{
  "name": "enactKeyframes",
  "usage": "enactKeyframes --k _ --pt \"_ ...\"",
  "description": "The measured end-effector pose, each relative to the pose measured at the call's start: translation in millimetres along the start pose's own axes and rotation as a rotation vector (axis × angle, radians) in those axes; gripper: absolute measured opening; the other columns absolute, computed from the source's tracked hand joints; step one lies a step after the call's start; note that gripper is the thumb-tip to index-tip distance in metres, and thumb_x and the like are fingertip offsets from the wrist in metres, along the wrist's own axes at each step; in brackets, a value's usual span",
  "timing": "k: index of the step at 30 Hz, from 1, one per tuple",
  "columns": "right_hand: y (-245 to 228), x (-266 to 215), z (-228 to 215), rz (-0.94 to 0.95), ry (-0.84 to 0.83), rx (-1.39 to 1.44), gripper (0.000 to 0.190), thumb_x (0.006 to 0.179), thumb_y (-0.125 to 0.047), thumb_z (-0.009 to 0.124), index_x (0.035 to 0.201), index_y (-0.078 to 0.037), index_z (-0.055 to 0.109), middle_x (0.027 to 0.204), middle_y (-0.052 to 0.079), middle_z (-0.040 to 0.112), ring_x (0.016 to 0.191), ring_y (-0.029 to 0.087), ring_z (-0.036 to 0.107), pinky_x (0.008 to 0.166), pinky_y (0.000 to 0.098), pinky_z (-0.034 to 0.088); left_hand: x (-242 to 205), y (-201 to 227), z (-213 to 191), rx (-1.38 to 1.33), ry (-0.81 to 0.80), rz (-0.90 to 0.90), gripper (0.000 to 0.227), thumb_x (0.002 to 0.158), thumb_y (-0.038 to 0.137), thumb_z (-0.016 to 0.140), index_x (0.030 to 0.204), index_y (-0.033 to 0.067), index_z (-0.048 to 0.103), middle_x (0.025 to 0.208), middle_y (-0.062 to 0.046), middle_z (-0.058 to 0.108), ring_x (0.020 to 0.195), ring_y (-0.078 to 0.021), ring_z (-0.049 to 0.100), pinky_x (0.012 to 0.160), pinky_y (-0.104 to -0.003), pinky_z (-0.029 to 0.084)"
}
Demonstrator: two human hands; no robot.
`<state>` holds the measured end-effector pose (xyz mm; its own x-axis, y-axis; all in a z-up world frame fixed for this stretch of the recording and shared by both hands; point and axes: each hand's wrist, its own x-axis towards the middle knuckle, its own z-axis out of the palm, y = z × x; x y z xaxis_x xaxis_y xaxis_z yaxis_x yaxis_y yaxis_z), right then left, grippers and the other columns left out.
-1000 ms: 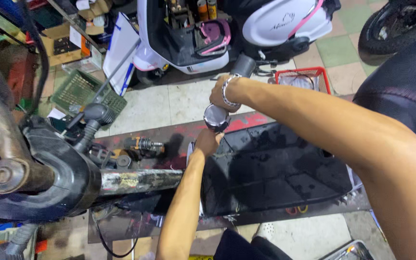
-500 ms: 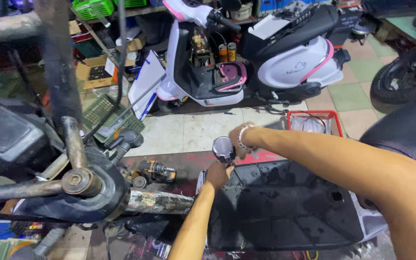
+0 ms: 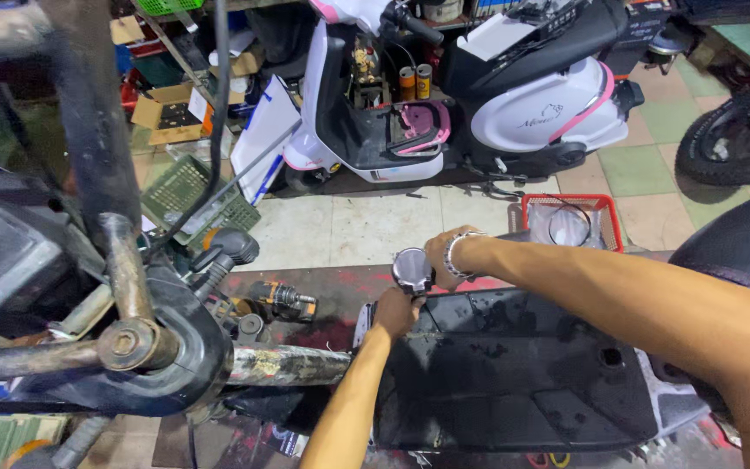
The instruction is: The person removes a floor mat from a scooter using a power drill and a hex key. They then inspect the battery compartment and handle the wiring and rear brake assembly.
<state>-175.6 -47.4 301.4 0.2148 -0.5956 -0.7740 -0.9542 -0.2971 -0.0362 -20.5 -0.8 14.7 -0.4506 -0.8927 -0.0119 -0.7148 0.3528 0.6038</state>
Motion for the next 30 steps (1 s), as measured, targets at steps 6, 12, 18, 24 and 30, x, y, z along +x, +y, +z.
enactKeyframes --k 6,12,18,24,30 --pt "-7 3 -2 0.026 0.006 -0.030 0.019 0.081 -0.020 0.078 0.095 -0.007 0.080 0.083 0.007 0.079 0.071 0.018 0.076 0.066 0.0354 0.059 -3 4 -5 -0.015 0.007 0.031 0.020 0.089 0.024 0.072 0.092 0.0049 0.075 0.088 -0.021 0.073 0.084 -0.0429 0.068 0.077 -0.055 0.052" --pt "-8 0 -9 0.041 0.000 0.002 0.015 0.081 -0.020 0.079 0.092 -0.010 0.079 0.082 0.006 0.079 0.071 0.018 0.076 0.065 0.0353 0.059 -3 10 -11 -0.063 0.018 0.023 0.020 0.088 0.026 0.071 0.091 0.0069 0.078 0.087 -0.020 0.074 0.084 -0.0413 0.069 0.079 -0.054 0.052" --pt "-7 0 -12 0.066 0.007 0.068 0.017 0.079 -0.020 0.078 0.089 -0.007 0.081 0.081 0.009 0.079 0.069 0.020 0.077 0.063 0.0368 0.060 0 15 -12 -0.076 -0.021 -0.065 0.023 0.086 0.029 0.073 0.097 0.0097 0.079 0.088 -0.021 0.073 0.084 -0.0416 0.069 0.079 -0.052 0.052" --pt "-6 0 -7 0.047 0.033 0.147 0.018 0.079 -0.021 0.079 0.087 -0.006 0.082 0.082 0.009 0.079 0.070 0.020 0.076 0.065 0.0385 0.059 -3 3 -1 -0.008 0.059 0.056 0.026 0.091 0.033 0.070 0.097 0.0086 0.076 0.094 -0.019 0.074 0.089 -0.0410 0.068 0.080 -0.051 0.052" --pt "-10 -3 -3 0.121 -0.008 0.219 0.021 0.078 -0.023 0.083 0.089 -0.005 0.082 0.085 0.007 0.080 0.073 0.020 0.076 0.069 0.0386 0.059 4 -4 12 0.021 0.051 0.002 0.027 0.088 0.035 0.071 0.098 0.0110 0.078 0.097 -0.018 0.075 0.091 -0.0402 0.069 0.082 -0.051 0.053"
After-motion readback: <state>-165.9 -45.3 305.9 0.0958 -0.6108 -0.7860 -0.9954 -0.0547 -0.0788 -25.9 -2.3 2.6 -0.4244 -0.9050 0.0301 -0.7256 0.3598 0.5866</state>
